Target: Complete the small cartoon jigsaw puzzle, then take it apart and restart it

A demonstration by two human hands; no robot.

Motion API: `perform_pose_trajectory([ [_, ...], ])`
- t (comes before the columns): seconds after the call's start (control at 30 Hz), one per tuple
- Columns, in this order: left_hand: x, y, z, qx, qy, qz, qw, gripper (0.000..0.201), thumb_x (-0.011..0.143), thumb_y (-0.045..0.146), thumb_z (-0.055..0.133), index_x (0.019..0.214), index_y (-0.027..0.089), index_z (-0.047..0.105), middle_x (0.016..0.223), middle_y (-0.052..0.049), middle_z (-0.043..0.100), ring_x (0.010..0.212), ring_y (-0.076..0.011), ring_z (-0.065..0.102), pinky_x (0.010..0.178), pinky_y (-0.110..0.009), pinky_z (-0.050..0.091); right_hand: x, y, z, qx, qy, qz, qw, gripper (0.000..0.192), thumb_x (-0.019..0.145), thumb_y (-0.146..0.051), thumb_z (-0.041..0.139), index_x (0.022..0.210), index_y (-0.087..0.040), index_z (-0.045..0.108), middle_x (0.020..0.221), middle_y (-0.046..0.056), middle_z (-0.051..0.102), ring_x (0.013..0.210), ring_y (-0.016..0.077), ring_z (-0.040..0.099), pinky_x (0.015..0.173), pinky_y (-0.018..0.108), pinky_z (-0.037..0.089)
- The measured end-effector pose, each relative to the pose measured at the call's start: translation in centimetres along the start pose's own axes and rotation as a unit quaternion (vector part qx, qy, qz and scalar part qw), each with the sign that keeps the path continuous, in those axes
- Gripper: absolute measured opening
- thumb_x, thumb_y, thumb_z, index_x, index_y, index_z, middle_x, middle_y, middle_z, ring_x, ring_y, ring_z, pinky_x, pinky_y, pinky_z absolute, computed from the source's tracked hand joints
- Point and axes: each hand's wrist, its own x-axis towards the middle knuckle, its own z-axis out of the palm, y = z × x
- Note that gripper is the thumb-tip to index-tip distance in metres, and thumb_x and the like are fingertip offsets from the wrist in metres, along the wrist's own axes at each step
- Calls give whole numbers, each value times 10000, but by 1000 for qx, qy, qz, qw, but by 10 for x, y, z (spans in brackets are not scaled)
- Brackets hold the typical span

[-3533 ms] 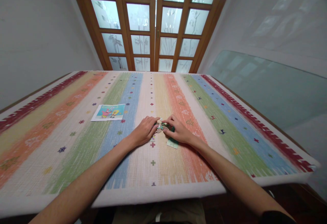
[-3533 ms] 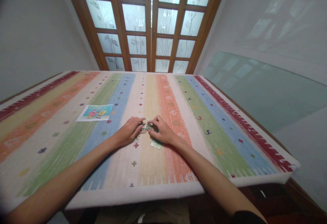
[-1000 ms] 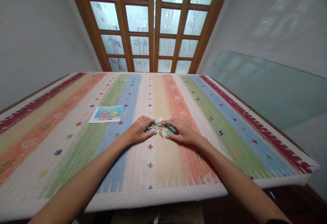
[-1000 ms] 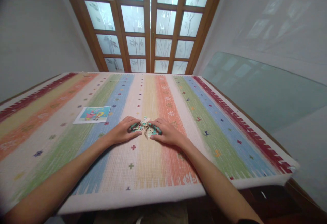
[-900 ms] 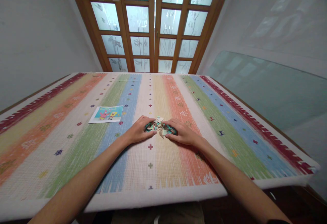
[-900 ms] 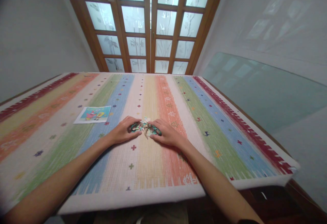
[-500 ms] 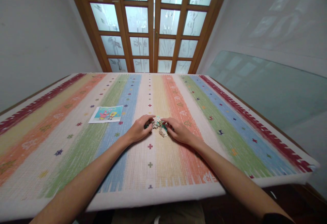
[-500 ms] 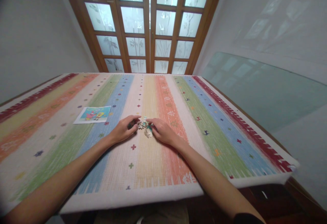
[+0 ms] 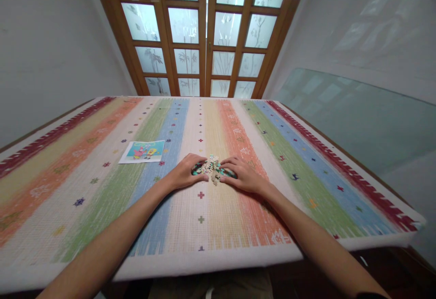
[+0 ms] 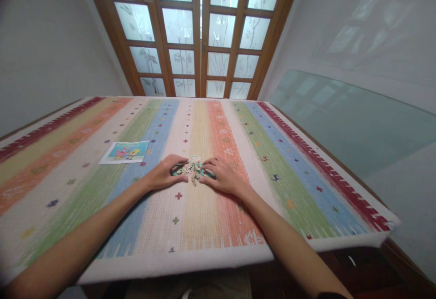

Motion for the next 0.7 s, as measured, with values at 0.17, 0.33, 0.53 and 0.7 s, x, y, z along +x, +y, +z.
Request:
perform_pose_trajectory([
  [0.17, 0, -1, 3, -22, 18, -20, 999, 260, 956, 306, 626, 1197, 218, 667, 1103, -86, 728, 1021, -245, 664, 947, -447, 540, 5, -8, 5, 40, 19, 3, 999, 119, 985, -295, 608, 1054, -222, 673, 1004, 103, 696, 961, 268, 627, 874, 444, 520],
  [0.33, 4, -4, 5, -60, 79, -51, 994, 228, 977, 229, 541, 1150, 188, 683, 1043, -86, 741, 960, -222, 694, 921, -416, 564, 10, -13, 10, 90, 40, 23, 995, 79, 981, -238, 568, 995, -215, 643, 937, 77, 686, 871, 231, 631, 805, 385, 522],
  [0.53, 8, 3, 2, -99, 100, -70, 988, 270, 981, 192, 478, 1154, 187, 686, 1122, -89, 743, 1031, -226, 700, 977, -438, 557, 13, -10, 13, 139, 99, 64, 983, 174, 984, -244, 524, 1098, -212, 650, 1010, 89, 713, 888, 228, 656, 819, 389, 530],
  [0.7, 5, 13, 5, -87, 26, -24, 996, 342, 982, 315, 572, 1301, 214, 641, 1299, -110, 693, 1220, -263, 638, 1082, -489, 494, 12, -9, 10, 132, 94, 67, 985, 186, 983, -238, 524, 1107, -194, 657, 1029, 103, 717, 904, 231, 653, 832, 396, 522],
])
